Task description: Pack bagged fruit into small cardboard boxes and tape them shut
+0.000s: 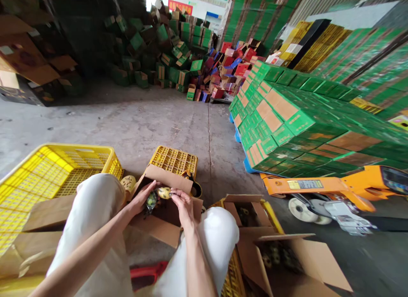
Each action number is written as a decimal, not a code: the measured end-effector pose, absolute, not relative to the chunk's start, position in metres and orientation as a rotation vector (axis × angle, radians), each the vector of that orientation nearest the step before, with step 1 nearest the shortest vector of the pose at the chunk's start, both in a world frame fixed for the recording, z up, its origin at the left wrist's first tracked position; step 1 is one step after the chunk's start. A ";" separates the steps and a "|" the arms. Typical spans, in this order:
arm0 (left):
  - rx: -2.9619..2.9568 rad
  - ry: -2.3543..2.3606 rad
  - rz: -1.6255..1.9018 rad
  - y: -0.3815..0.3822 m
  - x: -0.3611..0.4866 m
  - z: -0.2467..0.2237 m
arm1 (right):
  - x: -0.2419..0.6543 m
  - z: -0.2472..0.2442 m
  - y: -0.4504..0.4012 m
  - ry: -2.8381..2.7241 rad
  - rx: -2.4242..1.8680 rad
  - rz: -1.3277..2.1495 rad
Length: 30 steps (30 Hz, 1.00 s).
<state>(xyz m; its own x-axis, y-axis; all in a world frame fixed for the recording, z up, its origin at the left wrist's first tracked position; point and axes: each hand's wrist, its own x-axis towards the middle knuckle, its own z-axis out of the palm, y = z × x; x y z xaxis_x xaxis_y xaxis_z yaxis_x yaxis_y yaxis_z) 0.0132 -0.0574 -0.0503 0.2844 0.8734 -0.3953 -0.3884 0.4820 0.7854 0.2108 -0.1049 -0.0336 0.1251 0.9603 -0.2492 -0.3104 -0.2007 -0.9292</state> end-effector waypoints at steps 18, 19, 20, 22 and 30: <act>0.734 0.807 0.967 -0.061 0.014 -0.053 | 0.210 -0.036 -0.105 -0.572 -1.186 1.441; 0.769 0.790 0.953 -0.061 0.013 -0.052 | 0.210 -0.037 -0.106 -0.576 -1.211 1.453; 0.798 0.780 0.942 -0.061 0.013 -0.052 | 0.210 -0.037 -0.106 -0.586 -1.224 1.465; 0.825 0.780 0.932 -0.062 0.012 -0.051 | 0.210 -0.038 -0.107 -0.623 -1.230 1.480; 0.845 0.755 0.870 -0.061 0.011 -0.059 | 0.215 -0.038 -0.108 -0.862 -1.311 1.352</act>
